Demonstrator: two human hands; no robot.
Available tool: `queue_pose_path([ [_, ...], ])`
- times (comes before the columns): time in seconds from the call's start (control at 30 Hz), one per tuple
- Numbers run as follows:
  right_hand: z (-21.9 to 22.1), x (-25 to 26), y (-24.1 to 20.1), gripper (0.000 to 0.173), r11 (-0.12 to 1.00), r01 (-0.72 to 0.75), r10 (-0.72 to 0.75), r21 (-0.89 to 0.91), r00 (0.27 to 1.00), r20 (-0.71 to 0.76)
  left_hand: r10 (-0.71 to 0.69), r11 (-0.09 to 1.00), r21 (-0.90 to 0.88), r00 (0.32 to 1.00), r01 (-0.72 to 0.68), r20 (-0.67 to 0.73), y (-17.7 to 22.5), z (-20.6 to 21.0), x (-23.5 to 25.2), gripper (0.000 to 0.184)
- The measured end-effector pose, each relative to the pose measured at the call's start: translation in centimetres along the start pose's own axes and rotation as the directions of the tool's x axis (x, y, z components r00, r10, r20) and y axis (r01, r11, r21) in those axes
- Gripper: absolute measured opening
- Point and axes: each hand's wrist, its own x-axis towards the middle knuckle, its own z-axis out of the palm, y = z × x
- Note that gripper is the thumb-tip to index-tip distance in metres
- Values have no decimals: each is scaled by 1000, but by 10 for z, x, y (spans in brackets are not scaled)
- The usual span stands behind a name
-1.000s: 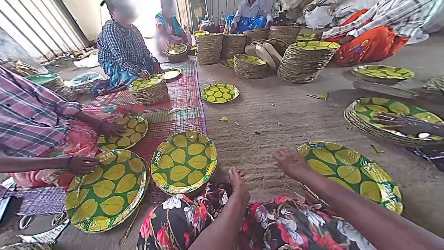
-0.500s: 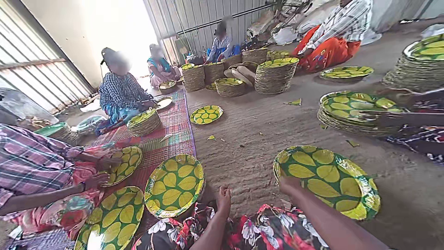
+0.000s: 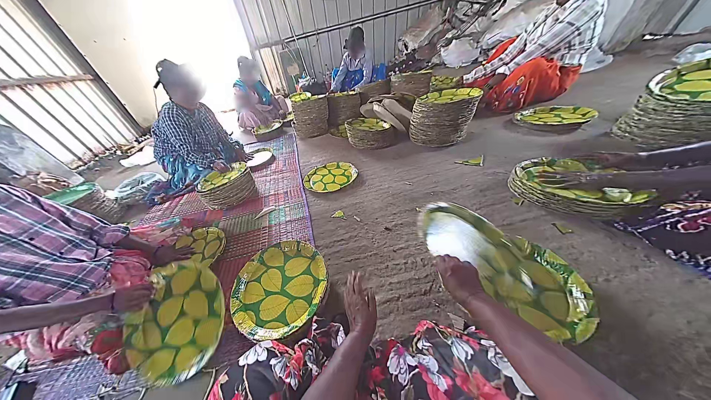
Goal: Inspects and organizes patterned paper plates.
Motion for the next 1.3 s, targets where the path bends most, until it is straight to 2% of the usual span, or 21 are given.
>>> queue_pose_path([
  [0.03,1,-6,-7,33,991,130,-130,-10,991,37,159,985,93,977,-147,-143,-5,3,-2,54],
  [0.07,5,-9,-13,33,966,256,-253,-25,964,75,302,948,178,920,-263,-249,-7,3,1,54],
  [0.1,13,-9,-18,31,931,363,-357,-30,926,119,389,915,231,876,-331,-284,-8,0,4,52],
  [0.13,24,-7,-21,29,899,437,-427,-30,888,170,414,901,246,875,-356,-250,-6,-3,5,50],
  [0.17,33,-3,-23,28,884,467,-444,-29,856,264,374,914,223,917,-339,-139,-2,-9,7,46],
  [0.2,42,1,-23,27,876,479,-432,-51,828,357,269,941,197,962,-274,49,2,-14,7,45],
  [0.23,50,2,-21,27,879,470,-394,-83,813,428,150,959,199,957,-201,247,2,-15,9,46],
  [0.3,51,9,-13,31,923,371,-285,-104,838,465,-42,948,291,856,-129,516,-9,-5,13,55],
  [0.37,40,12,-1,40,977,209,-174,-47,901,398,-142,924,359,757,-130,637,-24,9,2,63],
  [0.4,36,14,5,44,994,107,-97,-14,944,316,-164,917,376,732,-135,662,-26,11,-3,62],
  [0.47,27,20,14,53,991,-123,113,47,978,173,-175,913,386,729,-132,662,-23,12,-2,61],
  [0.53,28,24,25,62,942,-329,310,64,928,206,-187,914,388,728,-117,659,-16,13,3,61],
  [0.57,33,27,31,59,920,-390,370,29,892,261,-196,911,397,727,-114,658,-14,13,7,61],
  [0.63,40,29,37,48,907,-418,404,-50,830,386,-213,905,410,720,-109,660,-11,13,7,61],
  [0.7,40,29,34,39,913,-402,394,-70,821,414,-218,903,415,715,-111,665,-11,10,3,61],
  [0.83,33,27,27,56,915,-404,363,-4,819,443,-219,904,414,722,-103,657,-6,6,0,61],
  [0.97,34,20,15,43,933,-348,350,-94,815,461,-242,888,445,704,-116,668,-1,8,2,62],
  [1.13,28,18,12,36,922,-382,378,-69,843,384,-257,880,461,698,-118,669,1,7,0,62],
  [1.2,31,18,16,37,929,-371,360,-18,888,287,-249,887,448,698,-114,671,0,6,-1,62],
  [1.23,30,18,14,35,949,-314,305,13,931,202,-238,894,434,708,-107,665,0,5,0,62],
  [1.3,31,16,0,25,996,-74,78,59,995,-70,-195,921,382,762,-74,617,1,3,2,66],
])
